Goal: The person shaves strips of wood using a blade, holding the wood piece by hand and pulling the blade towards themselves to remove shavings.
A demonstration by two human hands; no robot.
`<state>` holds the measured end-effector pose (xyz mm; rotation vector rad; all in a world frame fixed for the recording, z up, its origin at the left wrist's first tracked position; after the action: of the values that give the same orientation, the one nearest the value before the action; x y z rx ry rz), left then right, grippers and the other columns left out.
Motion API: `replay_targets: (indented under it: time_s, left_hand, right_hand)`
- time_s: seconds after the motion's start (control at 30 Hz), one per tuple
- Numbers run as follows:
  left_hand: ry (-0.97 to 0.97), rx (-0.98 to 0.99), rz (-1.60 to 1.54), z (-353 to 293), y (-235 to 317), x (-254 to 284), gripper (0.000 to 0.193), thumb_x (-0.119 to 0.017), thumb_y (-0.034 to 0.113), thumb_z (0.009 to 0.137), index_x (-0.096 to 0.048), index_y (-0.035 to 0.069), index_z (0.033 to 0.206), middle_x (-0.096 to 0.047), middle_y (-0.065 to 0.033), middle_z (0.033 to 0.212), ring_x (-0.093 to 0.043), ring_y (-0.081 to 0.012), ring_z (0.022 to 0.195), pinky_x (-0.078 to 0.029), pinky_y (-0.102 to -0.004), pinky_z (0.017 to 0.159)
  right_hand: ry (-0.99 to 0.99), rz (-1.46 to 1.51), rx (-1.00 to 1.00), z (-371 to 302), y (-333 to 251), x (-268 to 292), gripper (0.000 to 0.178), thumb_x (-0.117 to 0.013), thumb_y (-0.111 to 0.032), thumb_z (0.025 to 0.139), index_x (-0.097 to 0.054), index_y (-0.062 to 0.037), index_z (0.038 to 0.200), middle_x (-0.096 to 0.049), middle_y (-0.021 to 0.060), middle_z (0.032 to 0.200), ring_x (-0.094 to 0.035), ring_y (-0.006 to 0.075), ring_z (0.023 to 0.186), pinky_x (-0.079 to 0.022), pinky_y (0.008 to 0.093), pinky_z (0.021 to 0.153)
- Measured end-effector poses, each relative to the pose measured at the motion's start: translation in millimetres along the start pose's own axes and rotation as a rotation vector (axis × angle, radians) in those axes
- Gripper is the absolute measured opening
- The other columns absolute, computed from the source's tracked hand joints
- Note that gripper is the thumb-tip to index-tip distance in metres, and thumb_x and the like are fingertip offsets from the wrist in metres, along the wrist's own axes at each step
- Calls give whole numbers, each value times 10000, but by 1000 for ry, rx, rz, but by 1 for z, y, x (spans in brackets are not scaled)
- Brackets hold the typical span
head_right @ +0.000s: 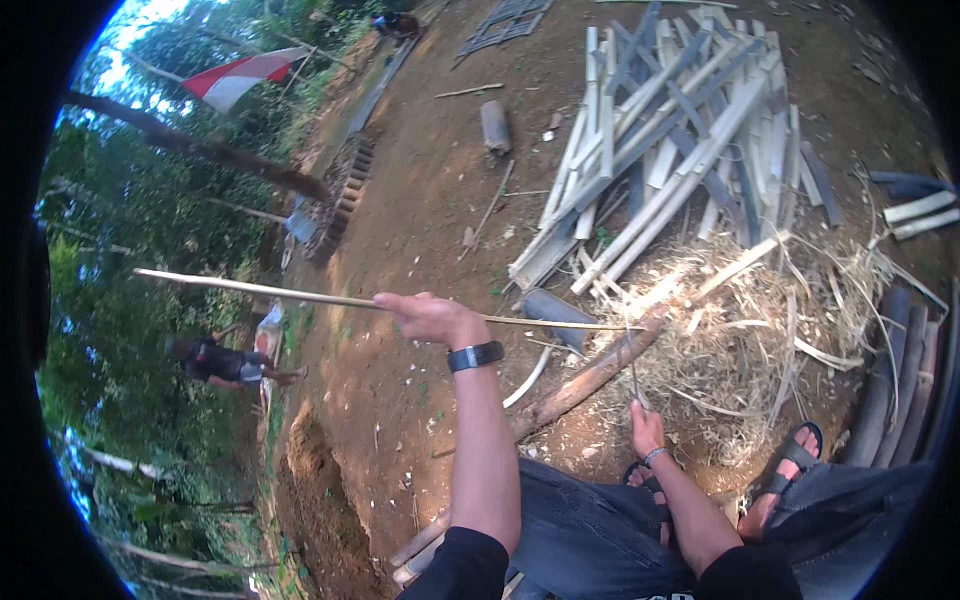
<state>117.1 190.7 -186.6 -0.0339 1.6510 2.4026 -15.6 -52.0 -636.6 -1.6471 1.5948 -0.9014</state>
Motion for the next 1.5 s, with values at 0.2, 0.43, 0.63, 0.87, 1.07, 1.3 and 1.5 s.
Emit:
replay_targets:
  time_s: [0.2, 0.43, 0.63, 0.87, 1.07, 1.3, 1.5]
  left_hand:
    - [-121, -60, -158, -38, 15, -8, 550, -345, 528, 970, -295, 119, 605, -279, 36, 518, -269, -85, 469, -199, -281, 440]
    - [-567, 94, -442, -67, 11, -26, 658, -311, 754, 844, -300, 122, 662, -279, 44, 546, -229, -50, 477, -171, -222, 430]
    - [-825, 193, -552, -91, 10, -47, 711, -342, 832, 757, -287, 129, 667, -278, 48, 554, -234, -41, 486, -175, -211, 429]
    - [-910, 167, -593, -95, 23, -47, 736, -371, 861, 710, -282, 132, 662, -265, 49, 548, -222, -47, 487, -161, -219, 436]
    - [-912, 275, -631, -90, 15, -37, 739, -381, 870, 693, -285, 138, 648, -265, 51, 537, -206, -52, 479, -150, -223, 435]
    - [-949, 234, -620, -88, 16, -44, 748, -364, 882, 684, -255, 144, 632, -228, 53, 507, -177, -61, 453, -138, -237, 419]
    - [-917, 234, -623, -74, 10, -35, 717, -308, 840, 755, -234, 142, 607, -222, 42, 468, -167, -75, 425, -130, -251, 406]
  right_hand:
    - [-91, 321, -330, -17, -28, 18, 609, -349, -620, 915, -378, -119, 570, -367, 1, 457, -358, 147, 330, -274, 294, 307]
    - [-186, 282, -332, -25, -41, 26, 633, -327, -666, 895, -361, -119, 579, -324, 13, 430, -347, 154, 305, -273, 285, 295]
    - [-245, 304, -193, -36, -85, 28, 629, -341, -679, 882, -364, -116, 601, -314, 10, 436, -358, 156, 324, -291, 284, 309]
    - [-237, 316, -335, -11, -32, 31, 669, -337, -720, 855, -380, -101, 604, -329, 27, 435, -371, 177, 330, -303, 300, 319]
    - [-385, 251, -86, -69, -124, 12, 663, -334, -685, 880, -407, -80, 617, -370, 49, 439, -392, 180, 336, -318, 307, 325]
    - [-260, 328, -331, -43, -73, 13, 625, -330, -677, 883, -402, -95, 666, -351, 29, 460, -367, 166, 351, -317, 315, 344]
    - [-330, 32, 58, -66, -119, 7, 600, -350, -548, 949, -434, -66, 602, -394, 16, 474, -389, 121, 372, -292, 276, 351]
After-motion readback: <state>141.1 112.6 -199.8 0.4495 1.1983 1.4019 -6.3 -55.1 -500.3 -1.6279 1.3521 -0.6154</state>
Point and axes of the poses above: each hand's wrist, its own z-axis towards the middle knuckle, its own x-axis out of the back of the hand, y = z × x, the point moved 10 cm from there along z, towards the middle knuckle
